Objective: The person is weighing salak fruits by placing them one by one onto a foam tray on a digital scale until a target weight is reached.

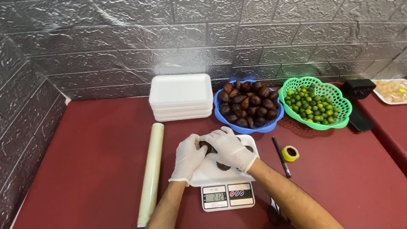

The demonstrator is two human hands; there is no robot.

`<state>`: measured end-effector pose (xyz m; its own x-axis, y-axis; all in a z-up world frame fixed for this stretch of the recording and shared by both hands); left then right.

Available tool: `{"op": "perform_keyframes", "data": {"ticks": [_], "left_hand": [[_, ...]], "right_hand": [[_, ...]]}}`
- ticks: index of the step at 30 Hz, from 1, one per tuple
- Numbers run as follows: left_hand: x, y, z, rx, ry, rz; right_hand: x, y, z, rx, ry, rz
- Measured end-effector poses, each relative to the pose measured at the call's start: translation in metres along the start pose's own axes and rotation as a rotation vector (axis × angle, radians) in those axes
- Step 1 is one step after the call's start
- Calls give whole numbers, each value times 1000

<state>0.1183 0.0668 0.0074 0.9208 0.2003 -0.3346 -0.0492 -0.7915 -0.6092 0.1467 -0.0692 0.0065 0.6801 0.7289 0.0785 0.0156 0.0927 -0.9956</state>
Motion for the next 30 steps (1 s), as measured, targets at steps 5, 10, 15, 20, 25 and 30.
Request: {"op": "perform_keyframes", "data": {"ticks": [5, 10, 15, 20, 25, 30], "left_hand": [[-3, 1, -6, 240, 67, -21], [6, 5, -1, 352, 147, -54], [4, -1, -6, 394, 219, -107], [11, -1, -34, 263, 322, -171], [32, 29, -89, 194, 449, -121], [68, 82, -124, 128, 530, -26]], "right_hand": [[-2, -8, 3, 15, 3, 34], [-8, -34, -3, 207, -15, -26], [-39, -75, -78, 391, 321, -401], [-64, -22, -205, -5, 622, -392], [-62, 0, -227, -180, 675, -235], [-72, 6, -228, -188, 621, -372]]}}
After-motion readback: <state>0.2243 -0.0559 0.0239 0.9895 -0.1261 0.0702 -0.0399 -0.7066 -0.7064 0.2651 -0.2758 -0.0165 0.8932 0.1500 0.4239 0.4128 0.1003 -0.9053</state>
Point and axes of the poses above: each hand's wrist, its own x-axis towards the middle knuckle, its own y-axis out of the palm, z = x × y, the point moved 6 cm from there along x, towards the middle knuckle, and after that the axes turned 5 degrees about -y, right-handed, at the moved point
